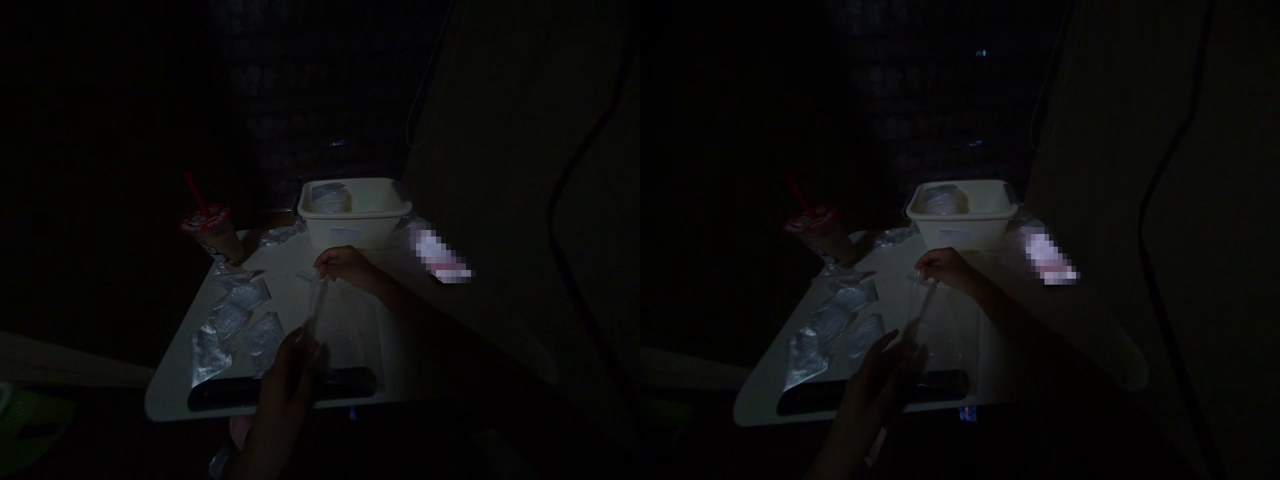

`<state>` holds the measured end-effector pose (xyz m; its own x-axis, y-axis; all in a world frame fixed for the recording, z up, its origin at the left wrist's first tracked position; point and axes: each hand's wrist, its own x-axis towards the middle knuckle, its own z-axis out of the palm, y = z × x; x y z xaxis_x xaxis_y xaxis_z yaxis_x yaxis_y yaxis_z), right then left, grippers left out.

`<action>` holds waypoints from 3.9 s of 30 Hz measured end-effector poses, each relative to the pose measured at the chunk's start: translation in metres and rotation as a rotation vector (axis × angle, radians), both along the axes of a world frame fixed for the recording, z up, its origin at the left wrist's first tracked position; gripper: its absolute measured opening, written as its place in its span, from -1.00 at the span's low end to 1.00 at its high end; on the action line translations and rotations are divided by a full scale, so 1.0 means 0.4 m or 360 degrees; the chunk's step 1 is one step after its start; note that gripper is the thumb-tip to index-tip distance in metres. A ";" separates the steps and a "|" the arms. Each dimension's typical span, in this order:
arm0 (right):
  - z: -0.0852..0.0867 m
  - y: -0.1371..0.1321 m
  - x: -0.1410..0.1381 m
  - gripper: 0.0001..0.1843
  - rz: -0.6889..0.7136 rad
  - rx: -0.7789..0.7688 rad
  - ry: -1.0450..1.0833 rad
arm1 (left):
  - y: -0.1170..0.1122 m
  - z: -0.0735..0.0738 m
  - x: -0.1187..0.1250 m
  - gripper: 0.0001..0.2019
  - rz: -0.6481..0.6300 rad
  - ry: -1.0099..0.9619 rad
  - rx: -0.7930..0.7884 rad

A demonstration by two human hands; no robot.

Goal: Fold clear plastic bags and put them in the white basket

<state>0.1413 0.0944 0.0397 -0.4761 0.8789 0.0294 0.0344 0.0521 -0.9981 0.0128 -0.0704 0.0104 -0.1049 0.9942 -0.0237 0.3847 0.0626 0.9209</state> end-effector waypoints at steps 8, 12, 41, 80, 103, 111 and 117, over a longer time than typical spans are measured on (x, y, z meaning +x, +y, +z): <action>-0.055 -0.014 0.031 -0.88 -0.0232 -0.0099 0.0139 | -0.004 0.000 -0.032 -0.64 0.0051 0.0484 0.0158; -0.087 -0.020 0.031 -0.87 -0.0260 -0.0119 0.0218 | 0.000 -0.001 -0.045 -0.64 -0.0096 0.0592 0.0080; -0.121 -0.007 0.036 -0.87 -0.0287 -0.0093 0.0278 | -0.046 0.021 -0.012 -0.80 0.0055 -0.0180 -0.0339; -0.117 -0.012 0.035 -0.89 -0.0281 -0.0106 0.0287 | -0.107 -0.004 0.204 -0.88 0.0405 -0.1028 -0.0473; -0.123 -0.014 0.036 -0.91 -0.0230 -0.0078 0.0286 | -0.034 -0.011 0.234 -0.64 0.0464 -0.1456 -0.0593; -0.124 -0.013 0.037 -0.88 -0.0225 -0.0090 0.0274 | -0.025 -0.010 0.246 -0.60 0.0522 -0.1383 -0.0532; -0.127 -0.017 0.037 -0.88 -0.0229 -0.0084 0.0304 | -0.036 -0.011 0.249 -0.63 0.0394 -0.1410 -0.0542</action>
<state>0.1560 0.0874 -0.0112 -0.3363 0.9399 0.0589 -0.1520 0.0076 -0.9883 0.1124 -0.0850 0.0059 -0.1153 0.8718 -0.4761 -0.4968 0.3644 0.7876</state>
